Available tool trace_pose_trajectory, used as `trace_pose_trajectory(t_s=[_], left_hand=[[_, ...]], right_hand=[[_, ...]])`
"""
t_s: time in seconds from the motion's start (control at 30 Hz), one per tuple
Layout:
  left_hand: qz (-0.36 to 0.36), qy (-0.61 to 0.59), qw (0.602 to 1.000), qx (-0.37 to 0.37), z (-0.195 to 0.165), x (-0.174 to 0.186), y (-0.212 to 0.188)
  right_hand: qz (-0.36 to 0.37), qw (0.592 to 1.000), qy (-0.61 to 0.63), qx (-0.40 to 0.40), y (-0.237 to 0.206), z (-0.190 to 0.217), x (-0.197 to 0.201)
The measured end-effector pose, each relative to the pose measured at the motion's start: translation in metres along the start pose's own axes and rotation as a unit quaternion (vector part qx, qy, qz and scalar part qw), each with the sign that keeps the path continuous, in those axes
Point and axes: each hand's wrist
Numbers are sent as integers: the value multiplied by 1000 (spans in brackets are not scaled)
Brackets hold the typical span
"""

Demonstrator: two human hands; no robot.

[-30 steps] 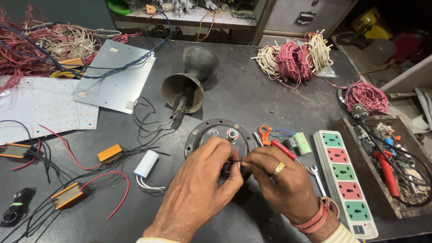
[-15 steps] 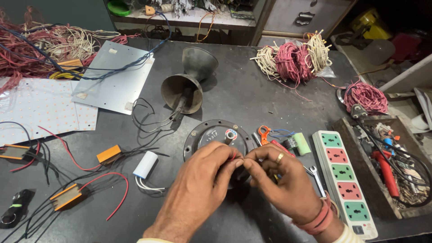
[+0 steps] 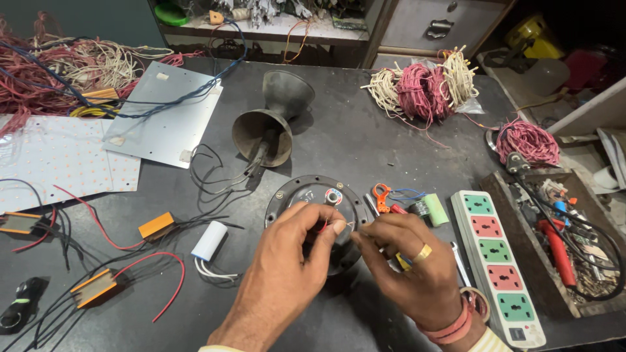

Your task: The person strips the insulation from red and black wires using pliers, twists the exposed ends, and secures them into an orange terminal block mounted on a circular metal component. The person then uses a screwdriver to tighten the terminal screws.

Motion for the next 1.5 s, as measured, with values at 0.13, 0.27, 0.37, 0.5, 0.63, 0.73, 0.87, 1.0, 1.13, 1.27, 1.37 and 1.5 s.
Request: trace_pose_trajectory(t_s=[0.13,0.27,0.37,0.5,0.63,0.73,0.87,1.0,1.13,1.27,1.37,1.5], left_hand=[[8,3,1000,28,-2,1,-1],[14,5,999,43,-6,2,-1],[20,5,999,41,-8,3,-1],[24,8,998,51,-10,2,-1],[19,9,999,40,-10,1,-1],[16,10,999,42,-8,1,-1],[15,9,1000,12,-5,0,0],[11,23,1000,-4,0,-1,-2],[-2,48,993,-106,6,-2,-3],[-5,39,993,-116,7,-3,-2],[-7,6,997,-73,5,-4,-1],[-8,9,1000,-22,1,-3,-1]], right_hand=[[-27,997,-38,59,4,3,0],[-39,997,-40,61,5,4,-1],[-39,996,-51,65,3,4,-2],[-38,995,-67,63,2,2,-1],[-31,994,-83,69,2,1,0],[-31,992,-93,78,3,1,0],[-27,992,-98,80,5,1,0],[-11,996,-61,60,2,0,-1],[94,979,122,-132,-5,-6,-4],[192,776,434,-415,-6,-19,-4],[214,674,502,-497,-5,-26,0],[152,850,354,-360,-6,-22,-1]])
Point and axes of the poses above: each hand's wrist, its own y-axis towards the middle knuckle, its own x-axis out of the back of the hand, z = x × y, and after that the axes turned 10 degrees about -y, right-handed
